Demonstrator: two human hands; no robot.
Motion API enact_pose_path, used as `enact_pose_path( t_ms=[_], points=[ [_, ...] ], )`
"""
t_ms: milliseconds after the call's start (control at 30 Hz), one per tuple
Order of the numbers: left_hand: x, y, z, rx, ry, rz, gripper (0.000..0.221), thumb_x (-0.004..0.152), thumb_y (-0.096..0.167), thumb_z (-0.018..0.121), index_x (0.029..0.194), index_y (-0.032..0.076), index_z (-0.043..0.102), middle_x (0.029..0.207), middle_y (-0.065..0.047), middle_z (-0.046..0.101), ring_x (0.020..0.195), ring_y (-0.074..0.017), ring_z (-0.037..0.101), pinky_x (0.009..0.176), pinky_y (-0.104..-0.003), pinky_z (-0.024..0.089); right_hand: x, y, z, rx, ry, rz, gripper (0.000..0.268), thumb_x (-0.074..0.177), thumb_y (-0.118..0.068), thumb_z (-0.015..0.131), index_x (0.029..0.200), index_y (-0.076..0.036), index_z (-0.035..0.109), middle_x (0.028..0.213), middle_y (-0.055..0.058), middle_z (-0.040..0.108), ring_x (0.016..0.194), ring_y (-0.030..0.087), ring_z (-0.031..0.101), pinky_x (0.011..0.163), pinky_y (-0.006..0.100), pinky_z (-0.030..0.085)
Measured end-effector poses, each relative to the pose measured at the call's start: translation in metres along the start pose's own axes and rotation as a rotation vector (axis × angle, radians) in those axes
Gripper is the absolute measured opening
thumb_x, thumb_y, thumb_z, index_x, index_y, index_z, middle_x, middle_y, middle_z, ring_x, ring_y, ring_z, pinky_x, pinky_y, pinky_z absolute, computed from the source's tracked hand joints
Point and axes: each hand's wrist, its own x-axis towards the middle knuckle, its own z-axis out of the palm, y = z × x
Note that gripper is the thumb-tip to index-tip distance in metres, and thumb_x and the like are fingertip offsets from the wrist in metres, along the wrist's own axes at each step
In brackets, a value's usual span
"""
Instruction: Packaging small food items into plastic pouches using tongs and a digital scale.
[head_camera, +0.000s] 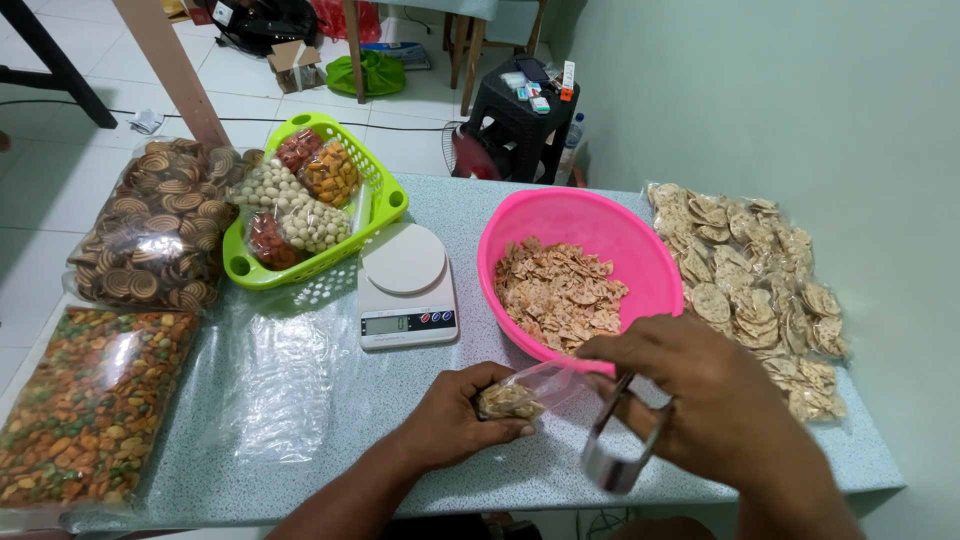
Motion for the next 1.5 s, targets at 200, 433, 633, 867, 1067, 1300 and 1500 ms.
enact_pose_path(
  t_ms=[200,433,633,867,1067,1300,1500],
  points=[
    [0.000,-0.002,0.001,-0.006,0.026,-0.005,0.041,0.074,0.023,0.091,0.107,0.009,0.073,0.089,-0.002,0.077,0.077,-0.0093,0.068,0.067,-0.024,0.054,0.001,-0.010,0.020,-0.123,-0.080,-0.098,0.032,0.083,-0.031,0.076,0.115,-0.026,0.075,0.091,-0.001,0.070,0.078,0.028,0.064,0.073,0.044,0.051],
    [0.000,-0.004,0.001,-0.002,0.146,0.033,0.040,0.074,0.013,0.089,0.111,0.009,0.073,0.090,-0.005,0.077,0.074,-0.0129,0.071,0.061,-0.025,0.057,-0.006,-0.029,0.006,-0.061,-0.163,-0.111,0.015,0.093,-0.037,0.067,0.095,-0.024,0.076,0.087,-0.005,0.074,0.079,0.023,0.067,0.069,0.041,0.052],
    [0.002,-0.011,0.000,-0.070,0.156,0.068,0.040,0.074,0.007,0.089,0.111,0.009,0.072,0.093,-0.006,0.077,0.077,-0.0139,0.071,0.064,-0.025,0.057,-0.004,0.002,-0.005,0.545,0.190,0.079,0.029,0.091,-0.043,0.069,0.093,-0.015,0.074,0.088,-0.004,0.076,0.067,0.006,0.064,0.059,0.021,0.049],
    [0.002,-0.017,0.000,-0.053,0.138,0.078,0.041,0.074,0.016,0.090,0.108,0.011,0.069,0.090,-0.004,0.076,0.077,-0.0136,0.070,0.064,-0.027,0.055,0.036,0.035,0.031,0.779,0.266,0.791,0.059,0.101,-0.054,0.017,0.103,-0.010,0.054,0.112,0.015,0.075,0.093,0.025,0.070,0.084,0.039,0.061],
    [0.003,-0.011,0.000,-0.026,0.193,-0.046,0.045,0.073,0.021,0.091,0.112,0.013,0.071,0.093,-0.003,0.077,0.080,-0.0137,0.072,0.067,-0.028,0.057,0.044,0.026,0.023,0.579,-0.012,0.902,0.040,0.100,-0.044,0.048,0.121,-0.010,0.055,0.101,0.010,0.064,0.098,0.023,0.067,0.091,0.038,0.058],
    [0.004,-0.010,0.000,-0.079,0.183,-0.070,0.043,0.074,0.014,0.090,0.112,0.011,0.071,0.093,-0.004,0.078,0.081,-0.0140,0.073,0.070,-0.026,0.057,0.050,0.035,0.005,0.716,-0.064,1.045,0.049,0.087,-0.006,0.072,0.129,-0.010,0.047,0.110,0.017,0.063,0.108,0.034,0.071,0.099,0.045,0.061],
    [0.005,-0.004,0.000,-0.043,0.191,-0.097,0.045,0.074,0.017,0.090,0.114,0.012,0.072,0.095,-0.003,0.080,0.082,-0.0135,0.074,0.072,-0.027,0.058,0.049,0.046,0.000,0.632,-0.208,0.952,0.075,0.077,-0.009,0.080,0.148,-0.013,0.058,0.106,0.013,0.074,0.108,0.026,0.072,0.106,0.040,0.052]
  ],
)
